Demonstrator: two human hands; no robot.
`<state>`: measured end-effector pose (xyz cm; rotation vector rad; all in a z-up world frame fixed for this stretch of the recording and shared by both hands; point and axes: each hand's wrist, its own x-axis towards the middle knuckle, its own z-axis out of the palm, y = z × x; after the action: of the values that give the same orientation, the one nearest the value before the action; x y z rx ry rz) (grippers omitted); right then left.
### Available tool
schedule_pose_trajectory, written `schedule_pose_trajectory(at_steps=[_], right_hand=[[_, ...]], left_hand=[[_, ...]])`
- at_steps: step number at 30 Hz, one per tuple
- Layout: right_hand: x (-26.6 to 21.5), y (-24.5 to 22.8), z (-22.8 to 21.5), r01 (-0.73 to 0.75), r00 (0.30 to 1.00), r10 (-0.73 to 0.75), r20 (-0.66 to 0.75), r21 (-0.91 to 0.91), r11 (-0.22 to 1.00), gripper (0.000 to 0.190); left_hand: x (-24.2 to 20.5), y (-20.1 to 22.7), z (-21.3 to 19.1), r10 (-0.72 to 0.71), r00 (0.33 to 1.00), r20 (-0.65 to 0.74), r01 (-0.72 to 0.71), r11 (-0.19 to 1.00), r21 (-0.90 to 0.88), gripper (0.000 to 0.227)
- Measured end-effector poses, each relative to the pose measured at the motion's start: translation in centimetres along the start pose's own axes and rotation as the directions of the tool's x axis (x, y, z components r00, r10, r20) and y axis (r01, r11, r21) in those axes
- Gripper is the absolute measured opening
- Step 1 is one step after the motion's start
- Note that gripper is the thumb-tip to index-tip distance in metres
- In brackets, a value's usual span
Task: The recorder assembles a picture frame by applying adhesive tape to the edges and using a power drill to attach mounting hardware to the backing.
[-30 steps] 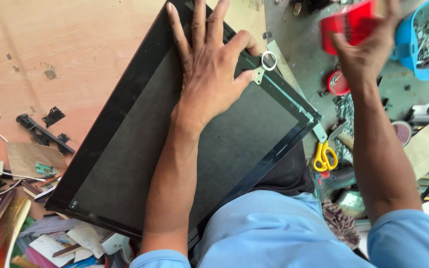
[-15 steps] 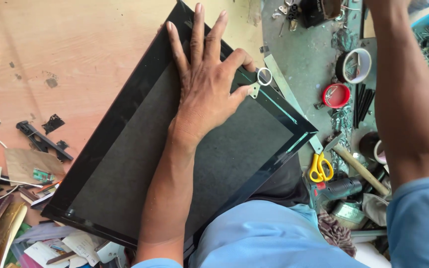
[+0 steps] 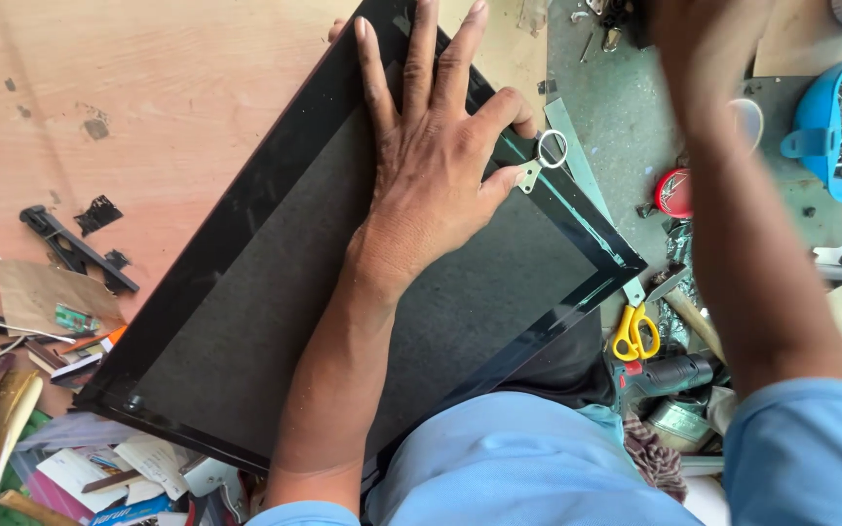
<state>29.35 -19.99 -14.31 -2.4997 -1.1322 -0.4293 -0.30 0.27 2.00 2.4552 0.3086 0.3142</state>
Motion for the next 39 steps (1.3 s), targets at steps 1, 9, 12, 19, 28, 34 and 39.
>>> schedule_pose_trajectory(at_steps=[1,9,12,19,28,34,39], right_hand=[[-0.7,-2.0,0.4,0.009,1.0,-0.009,0.002,-0.025,1.0,0.021],[-4.4,-9.2,2.5,-0.331,0.943,0.316,0.105,0.403,0.853,0.024],[-4.2,-9.7,3.0,-0.392,0.915,0.401,0.048,0.345,0.853,0.025],[-6.3,-7.8,6.1,-0.383,0.921,0.384,0.059,0.3,0.873,0.01],[-10.7,-5.2,-4.4,-0.353,0.93,0.286,0.229,0.767,0.536,0.032],[-9.9,-8.8,-14.1,-0.393,0.901,0.338,0.273,0.843,0.366,0.01],[-7.7,-15.3,-17.2,-0.33,0.933,0.27,0.239,0.869,0.37,0.01]], left_hand=[[0.0,0.0,0.1,0.023,1.0,-0.01,-0.023,1.0,0.011,0.034],[0.0,0.1,0.0,0.024,1.0,0.018,-0.025,0.999,0.048,0.036],[0.1,-0.1,0.1,0.022,1.0,0.011,-0.022,0.999,0.048,0.037],[0.0,0.0,-0.2,0.03,0.999,0.026,-0.031,0.998,0.063,0.038],[0.0,0.9,-1.3,0.051,0.997,-0.06,-0.05,0.998,0.026,0.04],[0.1,0.4,-0.2,0.028,1.0,0.014,-0.028,0.998,-0.054,0.04],[-0.3,-0.4,1.5,0.157,0.98,-0.119,-0.161,0.987,-0.022,0.044]])
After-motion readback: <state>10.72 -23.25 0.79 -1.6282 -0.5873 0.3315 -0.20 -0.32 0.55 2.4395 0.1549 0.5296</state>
